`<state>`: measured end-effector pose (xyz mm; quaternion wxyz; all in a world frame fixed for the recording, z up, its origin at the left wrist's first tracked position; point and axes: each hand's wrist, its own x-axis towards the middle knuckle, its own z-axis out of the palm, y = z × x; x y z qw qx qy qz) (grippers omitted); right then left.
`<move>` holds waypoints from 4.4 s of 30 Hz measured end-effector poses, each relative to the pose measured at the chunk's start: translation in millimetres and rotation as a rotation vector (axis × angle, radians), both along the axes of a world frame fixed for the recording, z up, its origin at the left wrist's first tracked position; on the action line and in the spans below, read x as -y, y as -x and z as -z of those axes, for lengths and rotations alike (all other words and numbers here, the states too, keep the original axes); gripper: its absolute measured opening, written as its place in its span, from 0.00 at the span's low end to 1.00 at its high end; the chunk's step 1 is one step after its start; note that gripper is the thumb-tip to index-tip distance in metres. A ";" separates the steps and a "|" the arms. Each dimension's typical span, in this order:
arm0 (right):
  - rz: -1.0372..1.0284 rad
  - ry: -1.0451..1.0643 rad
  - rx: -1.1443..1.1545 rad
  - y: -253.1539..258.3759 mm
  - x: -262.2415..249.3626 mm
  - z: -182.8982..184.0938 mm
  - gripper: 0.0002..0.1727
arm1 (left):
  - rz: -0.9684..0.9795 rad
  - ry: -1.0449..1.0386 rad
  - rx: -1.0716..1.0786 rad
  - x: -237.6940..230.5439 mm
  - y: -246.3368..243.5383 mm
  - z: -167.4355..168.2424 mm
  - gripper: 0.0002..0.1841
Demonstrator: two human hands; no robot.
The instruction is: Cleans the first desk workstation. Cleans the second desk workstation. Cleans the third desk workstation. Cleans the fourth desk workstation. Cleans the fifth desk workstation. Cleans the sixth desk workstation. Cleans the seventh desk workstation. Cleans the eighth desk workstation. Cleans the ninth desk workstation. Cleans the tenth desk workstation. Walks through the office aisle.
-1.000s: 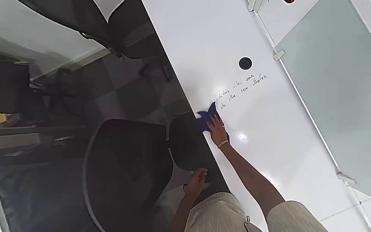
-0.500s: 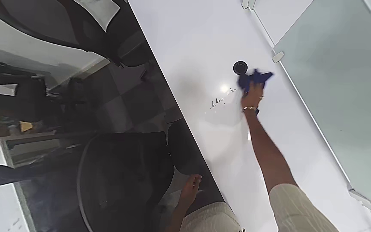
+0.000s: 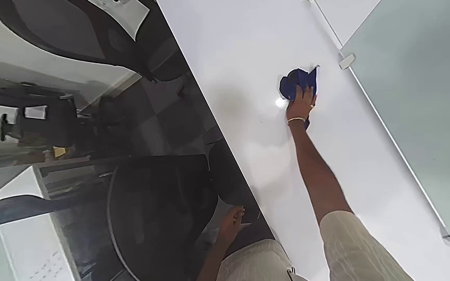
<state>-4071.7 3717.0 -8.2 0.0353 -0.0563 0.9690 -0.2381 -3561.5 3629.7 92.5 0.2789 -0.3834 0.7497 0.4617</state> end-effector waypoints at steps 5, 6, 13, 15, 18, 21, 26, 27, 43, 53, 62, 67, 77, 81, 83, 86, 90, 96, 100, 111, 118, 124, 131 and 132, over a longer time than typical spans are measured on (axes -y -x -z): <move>-0.433 0.079 0.122 -177.3 62.8 -16.6 0.29 | 0.037 -0.063 -0.024 -2.5 4.0 -3.2 0.16; -0.558 0.121 0.164 -211.8 69.1 -18.4 0.28 | 0.066 -0.063 -0.035 -2.4 7.0 -4.1 0.16; -0.870 0.096 0.068 -131.6 28.8 -10.3 0.26 | 0.049 -0.032 -0.068 13.5 -0.5 -10.6 0.17; -0.495 -0.003 0.006 -55.8 -11.2 -10.5 0.27 | 0.002 -0.014 -0.063 14.7 -16.0 -6.3 0.17; -0.029 -0.034 -0.020 4.3 -83.4 -3.8 0.28 | -0.003 0.039 -0.054 12.3 -37.9 -2.3 0.16; 0.071 -0.031 -0.002 -50.7 -104.5 -2.8 0.31 | -0.026 -0.016 -0.066 1.0 -59.1 5.0 0.16; -0.400 -0.031 0.167 -276.7 -44.7 -20.3 0.29 | 0.014 -0.105 -0.082 -15.1 -60.2 20.5 0.16; -0.511 0.025 0.165 -314.6 -39.0 -19.5 0.30 | 0.015 -0.132 -0.078 -15.9 -58.0 21.0 0.16; 0.301 -0.016 0.038 -424.5 -236.9 -11.0 0.26 | 0.240 -0.126 -0.081 8.4 -112.9 37.9 0.15; 0.443 -0.089 0.091 -575.3 -355.4 -8.5 0.25 | 0.463 -0.137 -0.105 22.7 -141.0 32.3 0.15; 0.657 -0.003 0.086 -690.8 -228.9 -10.3 0.27 | 0.526 -0.100 -0.062 45.0 -204.4 33.6 0.16; 0.219 0.064 0.236 -685.4 -164.3 -20.5 0.29 | 0.572 -0.153 -0.082 33.4 -221.1 35.0 0.17; 0.278 1.200 0.814 -656.5 -126.1 -124.5 0.25 | 0.286 -0.101 0.040 34.6 -305.1 57.0 0.19; 0.361 1.496 0.995 -657.1 -133.3 -179.9 0.24 | 0.130 -0.028 0.181 27.7 -370.0 62.6 0.19; 0.258 1.565 1.009 -657.2 -141.6 -202.6 0.28 | 0.068 -0.044 0.211 17.6 -401.5 66.1 0.20; 0.066 1.658 1.006 -663.0 -149.1 -232.7 0.28 | -0.040 -0.049 0.230 -5.0 -441.1 56.0 0.20; 0.014 1.729 1.188 -677.4 -147.3 -247.3 0.33 | -0.178 -0.068 0.230 -30.7 -493.5 52.4 0.21; -0.254 1.694 1.304 -709.8 -118.6 -247.2 0.39 | -0.429 -0.079 0.257 -59.8 -573.1 53.5 0.20; -0.373 1.588 1.388 -734.8 -95.0 -240.5 0.42 | -0.543 -0.108 0.261 -74.8 -609.7 53.3 0.21; -0.644 0.815 1.283 -857.2 38.3 -247.1 0.30 | -0.811 -0.138 0.119 -70.3 -721.3 63.8 0.22; -0.776 0.520 1.172 -940.3 118.8 -258.6 0.30 | -1.139 -0.190 0.073 -65.8 -794.3 68.7 0.24; -0.777 0.453 1.173 -968.9 184.5 -242.0 0.30 | -1.367 -0.247 0.065 -62.7 -820.8 105.6 0.22; -0.794 0.467 1.150 -971.4 290.6 -217.9 0.31 | -1.524 -0.225 0.031 9.5 -813.9 89.7 0.21; -0.793 0.489 1.138 -973.7 308.9 -215.9 0.31 | -1.524 -0.197 0.027 27.7 -813.2 80.6 0.21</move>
